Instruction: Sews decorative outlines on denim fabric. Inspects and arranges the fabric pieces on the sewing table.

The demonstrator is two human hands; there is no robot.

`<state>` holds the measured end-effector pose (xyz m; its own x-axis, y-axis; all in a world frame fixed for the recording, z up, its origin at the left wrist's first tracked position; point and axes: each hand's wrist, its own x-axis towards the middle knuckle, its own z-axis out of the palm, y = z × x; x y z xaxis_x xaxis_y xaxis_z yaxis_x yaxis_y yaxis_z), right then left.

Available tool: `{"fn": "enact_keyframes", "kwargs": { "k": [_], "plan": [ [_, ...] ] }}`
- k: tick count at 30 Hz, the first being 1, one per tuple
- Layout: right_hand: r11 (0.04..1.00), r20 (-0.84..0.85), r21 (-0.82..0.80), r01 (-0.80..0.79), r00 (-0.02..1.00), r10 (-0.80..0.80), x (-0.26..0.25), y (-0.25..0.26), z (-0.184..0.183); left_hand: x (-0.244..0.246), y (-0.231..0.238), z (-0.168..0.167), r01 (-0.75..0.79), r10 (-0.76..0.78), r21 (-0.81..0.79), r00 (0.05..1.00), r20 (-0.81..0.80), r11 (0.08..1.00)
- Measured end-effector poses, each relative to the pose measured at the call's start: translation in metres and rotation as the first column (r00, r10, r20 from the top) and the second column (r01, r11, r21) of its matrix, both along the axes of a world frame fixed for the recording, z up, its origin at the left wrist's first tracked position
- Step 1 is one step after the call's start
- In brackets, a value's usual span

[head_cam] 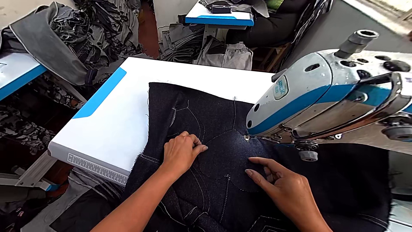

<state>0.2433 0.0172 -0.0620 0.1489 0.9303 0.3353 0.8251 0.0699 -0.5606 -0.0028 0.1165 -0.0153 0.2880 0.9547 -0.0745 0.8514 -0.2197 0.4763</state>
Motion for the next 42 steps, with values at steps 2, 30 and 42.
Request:
{"fn": "enact_keyframes", "kwargs": {
  "k": [2, 30, 42],
  "plan": [
    [1.000, 0.001, 0.001, -0.012, 1.000, 0.012, 0.001, 0.000, 0.000, 0.000, 0.001, 0.000, 0.000, 0.000, -0.006, 1.000, 0.005, 1.000],
    [0.999, 0.024, 0.032, -0.022, 0.999, 0.022, 0.001, 0.002, -0.002, 0.053, -0.019, 0.013, 0.382, -0.430, 0.259, 0.887, 0.165, 0.887],
    [1.000, 0.026, 0.017, -0.021, 0.999, 0.021, -0.001, 0.001, -0.003, 0.062, -0.028, -0.034, 0.517, -0.491, 0.180, 0.855, -0.168, 0.837]
  ]
}}
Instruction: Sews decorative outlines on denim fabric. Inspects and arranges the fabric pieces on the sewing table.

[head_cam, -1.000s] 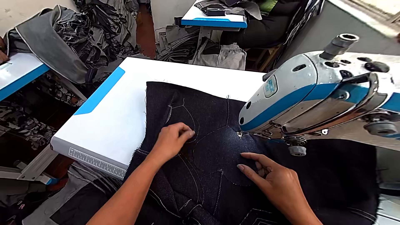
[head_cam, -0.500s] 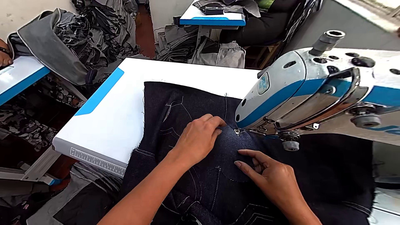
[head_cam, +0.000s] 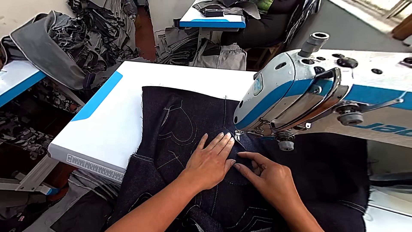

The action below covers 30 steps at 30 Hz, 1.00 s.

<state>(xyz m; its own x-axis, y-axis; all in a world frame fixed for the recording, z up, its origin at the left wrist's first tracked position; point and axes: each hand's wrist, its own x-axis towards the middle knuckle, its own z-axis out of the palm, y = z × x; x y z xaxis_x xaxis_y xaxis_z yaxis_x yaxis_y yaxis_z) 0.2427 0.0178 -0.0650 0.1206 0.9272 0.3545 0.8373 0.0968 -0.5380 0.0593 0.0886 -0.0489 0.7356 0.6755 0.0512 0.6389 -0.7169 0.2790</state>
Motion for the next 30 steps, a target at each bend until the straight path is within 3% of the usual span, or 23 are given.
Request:
{"fn": "enact_keyframes", "kwargs": {
  "k": [11, 16, 20, 22, 24, 26, 30],
  "plan": [
    [0.998, 0.016, 0.056, 0.008, 1.000, -0.009, -0.009, -0.019, -0.002, -0.003, -0.019, 0.000, -0.073, 0.074, 0.015, 0.994, -0.075, 0.997],
    [0.993, 0.148, 0.113, -0.019, 0.989, 0.002, -0.007, -0.020, -0.003, -0.002, -0.021, 0.000, -0.095, 0.094, -0.002, 0.991, -0.094, 0.996],
    [0.939, 0.471, 0.025, -0.344, 0.832, 0.293, 0.022, -0.010, 0.018, -0.003, -0.022, 0.002, -0.093, 0.093, 0.004, 0.991, -0.091, 0.996],
    [0.826, 0.518, -0.024, -0.564, 0.699, 0.493, 0.049, 0.010, 0.016, -0.005, -0.017, 0.002, -0.079, 0.080, 0.012, 0.994, -0.076, 0.997],
    [0.752, 0.483, -0.050, -0.658, 0.643, 0.595, 0.068, 0.024, 0.006, -0.009, 0.000, 0.000, -0.034, 0.035, 0.037, 0.999, -0.026, 0.999],
    [0.771, 0.421, -0.012, -0.636, 0.697, 0.581, 0.067, 0.030, -0.004, -0.013, 0.030, -0.002, 0.064, -0.065, 0.059, 0.998, 0.010, 0.996],
    [0.923, 0.346, 0.022, -0.384, 0.869, 0.353, 0.015, 0.011, -0.008, -0.026, 0.092, -0.001, 0.368, -0.371, 0.106, 0.928, 0.009, 0.924]
  ]
}}
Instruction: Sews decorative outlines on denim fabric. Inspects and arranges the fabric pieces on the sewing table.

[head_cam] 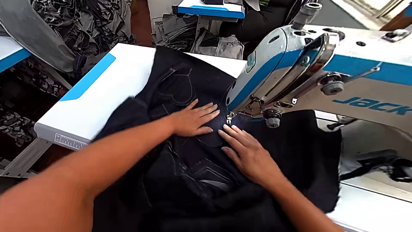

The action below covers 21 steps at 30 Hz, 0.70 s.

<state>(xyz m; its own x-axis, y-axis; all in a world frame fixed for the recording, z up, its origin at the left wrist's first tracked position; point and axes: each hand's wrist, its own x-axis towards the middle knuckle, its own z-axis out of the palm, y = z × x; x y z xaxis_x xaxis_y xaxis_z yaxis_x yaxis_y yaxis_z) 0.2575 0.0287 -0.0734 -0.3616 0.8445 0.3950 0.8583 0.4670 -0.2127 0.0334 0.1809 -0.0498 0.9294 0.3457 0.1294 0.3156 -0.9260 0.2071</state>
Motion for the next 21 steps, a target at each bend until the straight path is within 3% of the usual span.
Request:
{"fn": "enact_keyframes", "kwargs": {
  "k": [3, 8, 13, 21],
  "plan": [
    [0.976, -0.011, -0.039, 0.214, 0.977, -0.214, -0.055, -0.044, -0.005, -0.012, 0.007, 0.000, 0.221, -0.220, 0.036, 0.975, -0.017, 0.975],
    [0.939, 0.079, 0.120, 0.322, 0.940, -0.332, -0.099, -0.104, -0.023, -0.024, -0.017, -0.003, 0.430, -0.429, 0.027, 0.903, -0.015, 0.903],
    [0.914, 0.141, 0.199, 0.354, 0.912, -0.384, -0.097, -0.095, -0.023, -0.019, -0.003, 0.000, 0.483, -0.482, -0.005, 0.876, 0.009, 0.876],
    [0.912, 0.138, 0.130, 0.389, 0.904, -0.405, -0.091, -0.071, -0.012, 0.002, 0.036, -0.001, 0.560, -0.560, -0.002, 0.828, 0.035, 0.828]
  ]
}}
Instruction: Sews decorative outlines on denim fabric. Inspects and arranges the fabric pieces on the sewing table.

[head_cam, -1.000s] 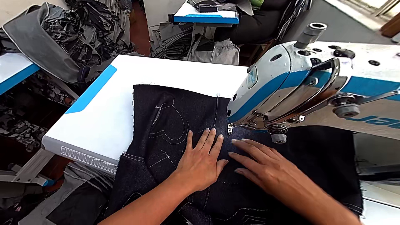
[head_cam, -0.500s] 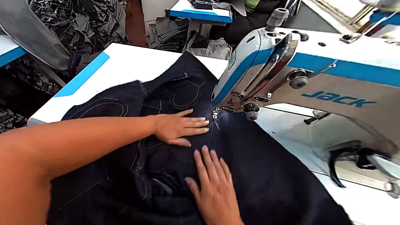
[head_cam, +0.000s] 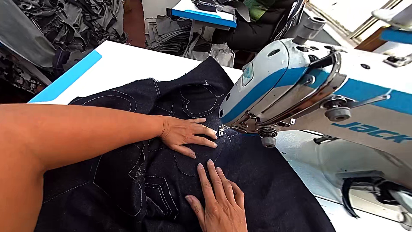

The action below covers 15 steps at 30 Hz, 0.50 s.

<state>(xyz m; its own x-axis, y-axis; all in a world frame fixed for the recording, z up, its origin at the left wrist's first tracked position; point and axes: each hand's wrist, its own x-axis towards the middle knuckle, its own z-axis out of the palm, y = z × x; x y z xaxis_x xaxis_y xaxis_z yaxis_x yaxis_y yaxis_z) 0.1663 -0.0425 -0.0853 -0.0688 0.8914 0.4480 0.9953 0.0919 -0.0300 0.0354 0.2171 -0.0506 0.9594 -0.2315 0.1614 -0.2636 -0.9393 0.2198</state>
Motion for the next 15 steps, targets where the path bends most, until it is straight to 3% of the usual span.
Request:
{"fn": "enact_keyframes", "kwargs": {
  "k": [7, 15],
  "plan": [
    [0.993, -0.027, -0.101, -0.055, 0.998, 0.053, 0.0096, 0.0060, 0.0086, -0.0028, 0.0013, 0.0005, -0.006, 0.007, -0.015, 1.000, 0.017, 1.000],
    [0.995, -0.004, -0.095, -0.044, 0.999, 0.044, 0.0052, 0.0068, 0.0100, -0.0016, 0.0055, -0.0020, 0.019, -0.016, -0.067, 0.999, 0.047, 0.998]
  ]
}}
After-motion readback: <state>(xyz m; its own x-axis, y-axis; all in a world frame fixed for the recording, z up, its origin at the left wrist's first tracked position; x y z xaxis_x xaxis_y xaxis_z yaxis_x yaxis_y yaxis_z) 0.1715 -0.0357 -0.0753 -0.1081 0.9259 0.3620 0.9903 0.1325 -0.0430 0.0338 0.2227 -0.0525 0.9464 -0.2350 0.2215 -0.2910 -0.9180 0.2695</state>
